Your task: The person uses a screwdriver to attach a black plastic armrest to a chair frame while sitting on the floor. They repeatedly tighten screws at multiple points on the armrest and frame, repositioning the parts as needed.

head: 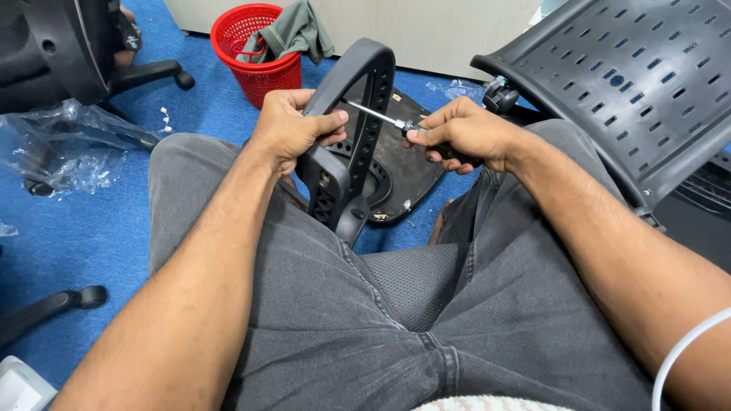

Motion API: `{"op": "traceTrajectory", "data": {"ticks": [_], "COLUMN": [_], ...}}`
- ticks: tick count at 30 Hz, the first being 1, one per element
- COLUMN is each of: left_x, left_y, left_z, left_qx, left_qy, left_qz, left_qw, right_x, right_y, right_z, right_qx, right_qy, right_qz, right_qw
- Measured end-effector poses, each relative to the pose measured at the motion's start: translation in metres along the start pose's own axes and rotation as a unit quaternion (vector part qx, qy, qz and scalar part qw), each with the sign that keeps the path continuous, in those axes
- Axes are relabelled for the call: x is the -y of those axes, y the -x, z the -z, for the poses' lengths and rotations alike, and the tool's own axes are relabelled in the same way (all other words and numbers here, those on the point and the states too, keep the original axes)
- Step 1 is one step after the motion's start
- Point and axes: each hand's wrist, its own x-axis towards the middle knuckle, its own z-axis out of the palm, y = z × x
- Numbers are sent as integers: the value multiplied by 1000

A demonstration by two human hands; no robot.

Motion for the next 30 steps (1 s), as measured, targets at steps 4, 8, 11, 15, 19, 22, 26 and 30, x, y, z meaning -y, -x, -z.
{"op": "traceTrajectory", "data": {"ticks": [4,8,11,15,19,22,26,30], "left_x": [1,-4,-8,-6,1,12,21,27], "left_y": [1,4,5,0,-13,-24,-39,-49], "left_z": [-6,-14,-18,-32,-53,-65,-81,-94], "left_qx": [-31,-91,-129,-158,-196,-223,-207,-218], "left_qy": [-63,-153,-198,-226,-263,-291,-272,-247], "left_qz": [-16,-29,-30,-8,15,6,60,135], "left_qw": [997,984,971,961,945,930,938,934], "right_x": [-4,-8,-12,-23,-34,-48,-84,-137], "right_y": [-9,-15,-14,-14,-20,-22,-18,-24], "right_z": [-1,7,23,40,54,85,167,243], "right_qx": [-28,-61,-80,-133,-201,-265,-405,-385], "right_qy": [148,291,312,138,14,37,130,96], "right_qz": [24,33,48,10,-13,-1,-65,-152], "right_qw": [988,954,946,981,979,964,903,905]}}
